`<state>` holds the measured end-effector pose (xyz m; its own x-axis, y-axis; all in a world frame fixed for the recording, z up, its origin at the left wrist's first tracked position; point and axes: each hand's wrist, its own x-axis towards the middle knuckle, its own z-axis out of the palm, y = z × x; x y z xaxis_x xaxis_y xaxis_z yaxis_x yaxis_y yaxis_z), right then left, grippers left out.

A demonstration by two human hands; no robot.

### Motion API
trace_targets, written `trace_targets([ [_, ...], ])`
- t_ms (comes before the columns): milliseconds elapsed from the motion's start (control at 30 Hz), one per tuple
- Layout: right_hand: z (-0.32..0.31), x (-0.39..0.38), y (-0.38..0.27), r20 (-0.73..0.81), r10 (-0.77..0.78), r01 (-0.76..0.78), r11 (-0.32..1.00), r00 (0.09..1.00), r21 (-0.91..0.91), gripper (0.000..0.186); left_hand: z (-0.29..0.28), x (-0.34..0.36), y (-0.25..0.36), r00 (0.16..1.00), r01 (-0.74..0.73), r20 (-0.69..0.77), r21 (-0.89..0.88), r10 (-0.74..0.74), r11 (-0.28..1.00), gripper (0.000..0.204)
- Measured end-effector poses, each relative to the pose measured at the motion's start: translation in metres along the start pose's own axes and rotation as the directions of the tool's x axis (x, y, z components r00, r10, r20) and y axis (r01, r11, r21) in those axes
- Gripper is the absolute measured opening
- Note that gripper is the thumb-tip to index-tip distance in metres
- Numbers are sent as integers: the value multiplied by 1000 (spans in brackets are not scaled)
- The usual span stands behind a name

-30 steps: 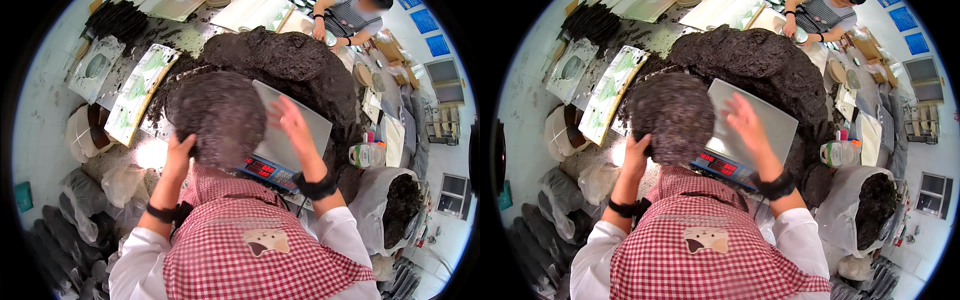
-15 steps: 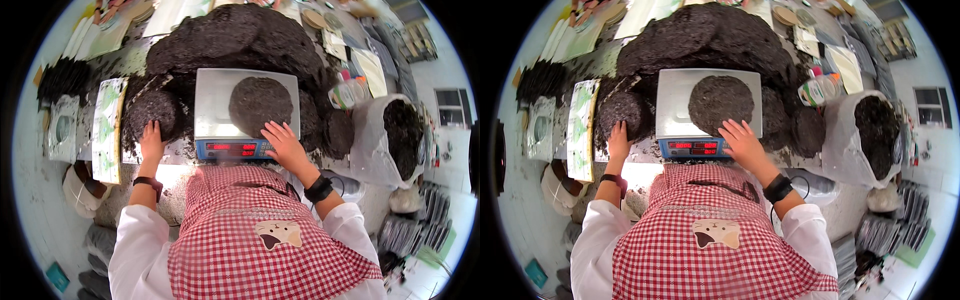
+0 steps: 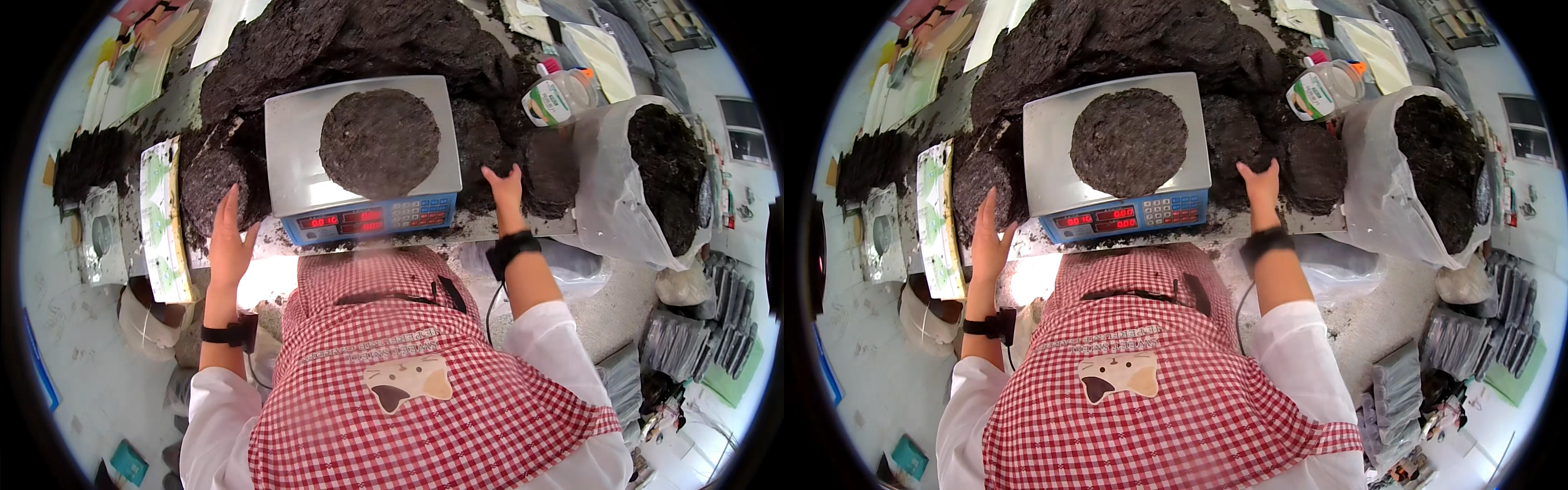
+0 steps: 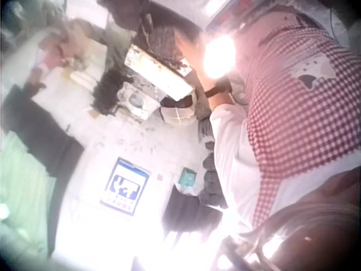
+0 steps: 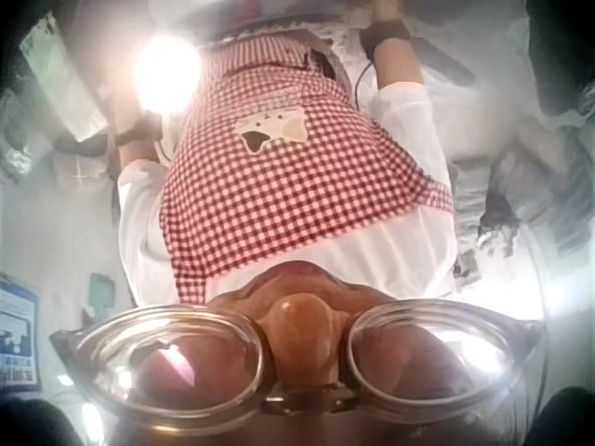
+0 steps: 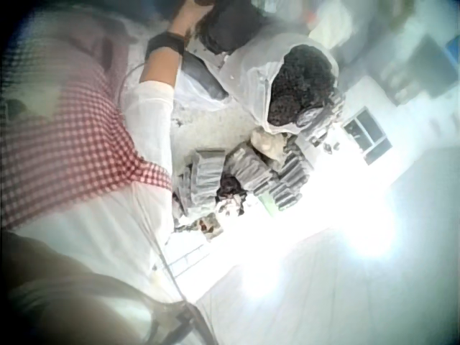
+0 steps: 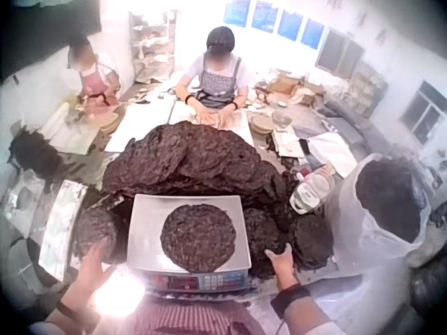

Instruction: The person weighs dark compressed circular cakes on a digital scale by hand, moving them from a central pile onto the scale and then onto stacks on the side.

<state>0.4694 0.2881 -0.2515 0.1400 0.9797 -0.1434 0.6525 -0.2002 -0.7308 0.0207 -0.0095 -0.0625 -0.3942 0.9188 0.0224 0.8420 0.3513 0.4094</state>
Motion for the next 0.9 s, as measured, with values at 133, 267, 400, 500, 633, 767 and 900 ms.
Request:
trace_targets([
  [133,8,-19,-98,55,98,-62,889,994,-455,92,-6,-9,27,999,-3,43,-32,4,999,78],
  [267,0,-2,-81,122,241,-252,964,963,80,73,-11,-20,36,999,40,17,-7,-40,999,74],
  [400,-17,14,-87,264,249,-358,748,932,558,44,-14,-18,40,998,58,-27,-42,-59,997,69],
  [500,-45,23,-115,122,-105,28,860,987,510,35,-23,-3,56,998,7,-65,-104,-13,995,61],
  [633,-105,24,-169,149,-238,81,742,960,666,35,-31,25,78,983,-122,-159,-177,94,977,54],
  [767,-106,-7,-227,361,-405,30,699,840,714,36,-17,65,115,941,-224,-294,-169,167,960,52],
  [900,-48,-19,-274,654,-446,18,834,610,552,37,20,96,147,877,-345,-363,-19,315,938,54],
])
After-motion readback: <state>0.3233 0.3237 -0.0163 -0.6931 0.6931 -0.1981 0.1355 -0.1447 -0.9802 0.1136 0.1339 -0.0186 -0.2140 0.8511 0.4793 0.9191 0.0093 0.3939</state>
